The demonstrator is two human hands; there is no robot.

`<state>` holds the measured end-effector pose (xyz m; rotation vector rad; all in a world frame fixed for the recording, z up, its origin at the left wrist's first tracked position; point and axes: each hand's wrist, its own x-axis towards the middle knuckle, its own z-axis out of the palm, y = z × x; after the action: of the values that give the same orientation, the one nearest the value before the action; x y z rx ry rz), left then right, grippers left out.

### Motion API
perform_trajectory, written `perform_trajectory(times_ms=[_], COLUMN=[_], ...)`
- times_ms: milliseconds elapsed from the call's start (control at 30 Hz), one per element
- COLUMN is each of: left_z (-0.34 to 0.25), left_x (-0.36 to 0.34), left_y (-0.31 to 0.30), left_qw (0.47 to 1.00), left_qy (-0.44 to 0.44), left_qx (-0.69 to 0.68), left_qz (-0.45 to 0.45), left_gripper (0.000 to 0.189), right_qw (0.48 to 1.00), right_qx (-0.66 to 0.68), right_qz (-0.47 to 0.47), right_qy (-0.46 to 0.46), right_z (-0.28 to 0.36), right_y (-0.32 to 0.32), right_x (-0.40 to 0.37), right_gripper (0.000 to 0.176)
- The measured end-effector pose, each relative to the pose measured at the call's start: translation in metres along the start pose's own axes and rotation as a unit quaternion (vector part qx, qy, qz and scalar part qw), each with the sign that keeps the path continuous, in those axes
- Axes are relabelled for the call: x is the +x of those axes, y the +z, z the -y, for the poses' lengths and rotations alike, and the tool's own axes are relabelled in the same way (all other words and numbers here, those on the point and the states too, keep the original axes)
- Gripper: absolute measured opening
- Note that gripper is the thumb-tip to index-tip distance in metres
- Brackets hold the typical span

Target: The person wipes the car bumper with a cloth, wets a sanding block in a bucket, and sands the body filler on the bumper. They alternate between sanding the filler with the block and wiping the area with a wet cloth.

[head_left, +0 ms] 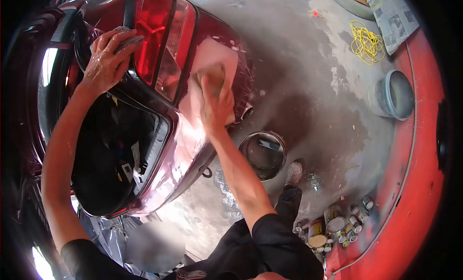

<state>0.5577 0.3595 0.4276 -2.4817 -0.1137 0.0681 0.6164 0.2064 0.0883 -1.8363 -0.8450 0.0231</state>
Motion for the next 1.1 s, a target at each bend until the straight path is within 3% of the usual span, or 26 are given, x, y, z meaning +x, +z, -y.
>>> perform_trajectory(times_ms=[67, 133, 267, 300, 333, 367, 400, 433, 500, 533, 667, 733, 833, 867, 967, 1033, 1100], left_z=[-0.008, -0.017, -0.030, -0.032, -0.035, -0.040, -0.041, -0.045, -0.041, -0.040, -0.039, -0.038, -0.039, -0.037, -0.036, -0.037, -0.038], left_x=[0.006, 0.011, 0.014, 0.017, 0.028, 0.034, 0.031, 0.034, 0.022, 0.023, 0.022, 0.023, 0.020, 0.018, 0.020, 0.020, 0.022], left_y=[0.007, 0.027, 0.050, 0.047, 0.038, 0.030, 0.033, 0.018, 0.033, 0.032, 0.036, 0.038, 0.039, 0.046, 0.047, 0.048, 0.046], left_qw=[0.996, 0.986, 0.970, 0.966, 0.959, 0.949, 0.944, 0.946, 0.953, 0.948, 0.943, 0.941, 0.938, 0.936, 0.928, 0.931, 0.929], left_qy=[-0.043, -0.095, -0.152, -0.162, -0.138, -0.114, -0.144, -0.160, -0.186, -0.192, -0.194, -0.197, -0.199, -0.200, -0.207, -0.208, -0.204], left_qx=[-0.054, -0.043, -0.023, -0.017, -0.027, -0.038, -0.056, -0.067, -0.050, -0.056, -0.070, -0.062, -0.075, -0.088, -0.098, -0.094, -0.096], left_qz=[-0.056, -0.129, -0.189, -0.199, -0.247, -0.293, -0.290, -0.272, -0.235, -0.246, -0.262, -0.269, -0.273, -0.276, -0.293, -0.285, -0.292], left_gripper=[0.045, 0.039, 0.029, 0.028, 0.020, 0.015, 0.019, 0.011, 0.022, 0.021, 0.020, 0.021, 0.023, 0.024, 0.026, 0.024, 0.022], right_qw=[1.000, 0.999, 0.998, 0.995, 0.990, 0.996, 0.999, 1.000, 0.995, 0.998, 0.999, 0.996, 0.989, 0.994, 0.999, 0.999, 0.999], right_qx=[0.013, 0.041, -0.041, -0.014, 0.002, 0.005, 0.009, 0.009, 0.001, -0.027, -0.037, -0.031, -0.071, -0.094, -0.037, -0.003, -0.018], right_qz=[0.015, 0.004, 0.037, 0.078, 0.093, 0.057, 0.021, -0.025, -0.080, -0.040, 0.015, 0.072, 0.096, 0.042, -0.016, 0.003, 0.013], right_qy=[-0.002, -0.015, -0.010, 0.061, 0.107, 0.070, 0.031, -0.014, -0.061, -0.044, -0.027, 0.052, 0.091, 0.020, -0.031, -0.042, -0.050], right_z=[-0.002, -0.004, -0.002, 0.007, 0.014, 0.018, 0.019, 0.015, 0.027, 0.024, 0.014, 0.008, 0.017, 0.010, 0.018, 0.012, 0.003], right_y=[-0.006, -0.007, -0.005, -0.008, -0.007, -0.003, 0.002, 0.004, 0.001, 0.001, 0.000, 0.001, -0.002, 0.003, 0.001, -0.006, -0.007], right_x=[-0.046, -0.041, 0.098, 0.124, 0.136, 0.124, 0.104, 0.091, 0.020, -0.009, 0.062, 0.126, 0.130, 0.100, -0.021, -0.027, 0.037], right_gripper=[0.058, 0.062, 0.068, 0.066, 0.063, 0.064, 0.065, 0.065, 0.067, 0.067, 0.068, 0.069, 0.068, 0.064, 0.066, 0.064, 0.066])
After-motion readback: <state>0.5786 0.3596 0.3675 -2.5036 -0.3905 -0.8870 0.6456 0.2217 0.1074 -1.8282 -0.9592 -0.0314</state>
